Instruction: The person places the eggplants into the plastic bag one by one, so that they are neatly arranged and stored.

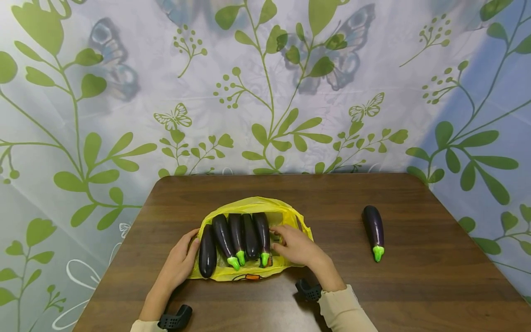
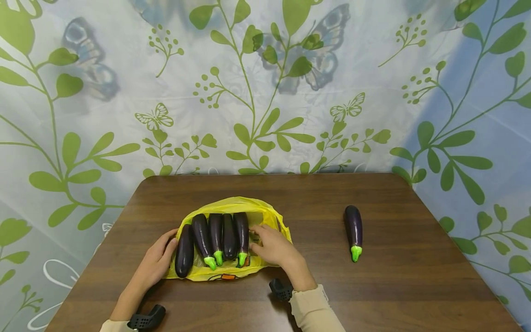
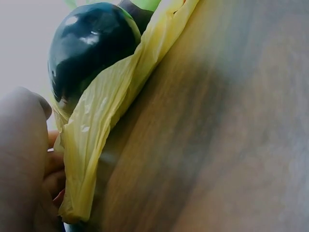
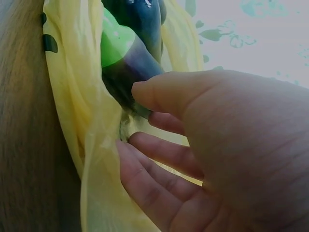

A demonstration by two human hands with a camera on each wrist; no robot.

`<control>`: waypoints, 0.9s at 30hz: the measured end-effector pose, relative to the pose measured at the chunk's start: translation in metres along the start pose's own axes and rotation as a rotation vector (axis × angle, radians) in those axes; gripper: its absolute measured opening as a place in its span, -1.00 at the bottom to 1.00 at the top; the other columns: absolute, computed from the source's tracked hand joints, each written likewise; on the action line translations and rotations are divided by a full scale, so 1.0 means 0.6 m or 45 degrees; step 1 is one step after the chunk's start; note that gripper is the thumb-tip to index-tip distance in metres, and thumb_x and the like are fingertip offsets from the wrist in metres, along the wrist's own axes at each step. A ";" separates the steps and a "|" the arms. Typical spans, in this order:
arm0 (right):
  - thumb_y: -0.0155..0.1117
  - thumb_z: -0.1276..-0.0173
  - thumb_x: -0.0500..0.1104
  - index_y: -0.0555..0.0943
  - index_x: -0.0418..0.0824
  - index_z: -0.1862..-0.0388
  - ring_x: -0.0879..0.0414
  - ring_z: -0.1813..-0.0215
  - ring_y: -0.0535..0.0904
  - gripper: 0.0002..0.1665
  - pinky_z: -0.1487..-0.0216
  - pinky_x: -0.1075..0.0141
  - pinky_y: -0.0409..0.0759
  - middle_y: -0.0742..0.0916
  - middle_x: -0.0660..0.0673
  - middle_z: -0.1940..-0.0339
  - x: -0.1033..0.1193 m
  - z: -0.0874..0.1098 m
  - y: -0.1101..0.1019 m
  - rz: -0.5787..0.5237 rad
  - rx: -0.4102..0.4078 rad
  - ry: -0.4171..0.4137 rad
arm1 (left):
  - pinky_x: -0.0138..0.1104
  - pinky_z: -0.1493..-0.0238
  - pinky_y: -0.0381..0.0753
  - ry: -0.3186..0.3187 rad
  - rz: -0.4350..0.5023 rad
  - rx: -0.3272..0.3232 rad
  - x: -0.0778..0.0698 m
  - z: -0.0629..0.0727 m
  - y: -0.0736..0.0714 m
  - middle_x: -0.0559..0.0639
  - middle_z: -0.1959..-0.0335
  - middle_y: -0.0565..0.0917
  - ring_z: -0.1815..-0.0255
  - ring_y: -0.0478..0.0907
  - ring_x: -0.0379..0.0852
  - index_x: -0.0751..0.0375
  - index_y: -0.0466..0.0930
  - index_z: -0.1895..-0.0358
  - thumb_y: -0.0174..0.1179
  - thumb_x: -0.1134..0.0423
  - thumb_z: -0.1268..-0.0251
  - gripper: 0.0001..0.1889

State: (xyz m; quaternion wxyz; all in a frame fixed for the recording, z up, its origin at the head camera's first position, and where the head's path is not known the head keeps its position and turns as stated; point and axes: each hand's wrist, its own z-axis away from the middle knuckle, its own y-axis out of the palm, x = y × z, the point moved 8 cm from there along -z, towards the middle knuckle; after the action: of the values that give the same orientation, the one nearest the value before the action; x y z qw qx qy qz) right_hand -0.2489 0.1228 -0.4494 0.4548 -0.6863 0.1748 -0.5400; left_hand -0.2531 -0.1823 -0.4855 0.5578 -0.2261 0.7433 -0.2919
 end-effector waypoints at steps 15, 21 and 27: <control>0.28 -0.51 -0.20 0.58 -0.29 -0.34 0.15 0.20 0.68 -0.53 0.19 0.24 0.66 0.77 -0.16 -0.07 0.005 0.002 -0.030 -0.033 -0.078 -0.043 | 0.22 -0.41 0.35 0.025 -0.015 -0.024 -0.006 0.000 -0.004 0.31 -0.40 0.50 -0.45 0.41 0.33 0.32 0.37 -0.47 -0.11 0.12 -0.72 -0.53; 0.29 -0.51 -0.18 0.60 -0.27 -0.32 0.12 0.15 0.71 -0.55 0.16 0.24 0.68 0.77 -0.13 -0.12 0.001 0.006 -0.044 -0.034 -0.111 -0.024 | 0.21 -0.41 0.36 0.026 -0.019 -0.019 -0.007 -0.001 -0.003 0.31 -0.39 0.51 -0.45 0.41 0.32 0.32 0.38 -0.46 -0.09 0.12 -0.71 -0.53; 0.28 -0.51 -0.19 0.60 -0.29 -0.32 0.06 0.11 0.73 -0.55 0.11 0.18 0.71 0.76 -0.16 -0.15 -0.002 0.009 -0.047 -0.047 -0.094 -0.033 | 0.22 -0.40 0.36 0.021 -0.015 -0.013 -0.005 -0.001 -0.001 0.31 -0.39 0.51 -0.44 0.41 0.33 0.33 0.38 -0.46 -0.09 0.13 -0.71 -0.53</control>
State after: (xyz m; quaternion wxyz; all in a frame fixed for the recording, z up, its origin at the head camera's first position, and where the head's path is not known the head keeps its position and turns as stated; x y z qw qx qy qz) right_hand -0.2517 0.1407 -0.4272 0.4214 -0.7126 0.1759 -0.5326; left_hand -0.2529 -0.1807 -0.4828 0.5486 -0.2309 0.7481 -0.2932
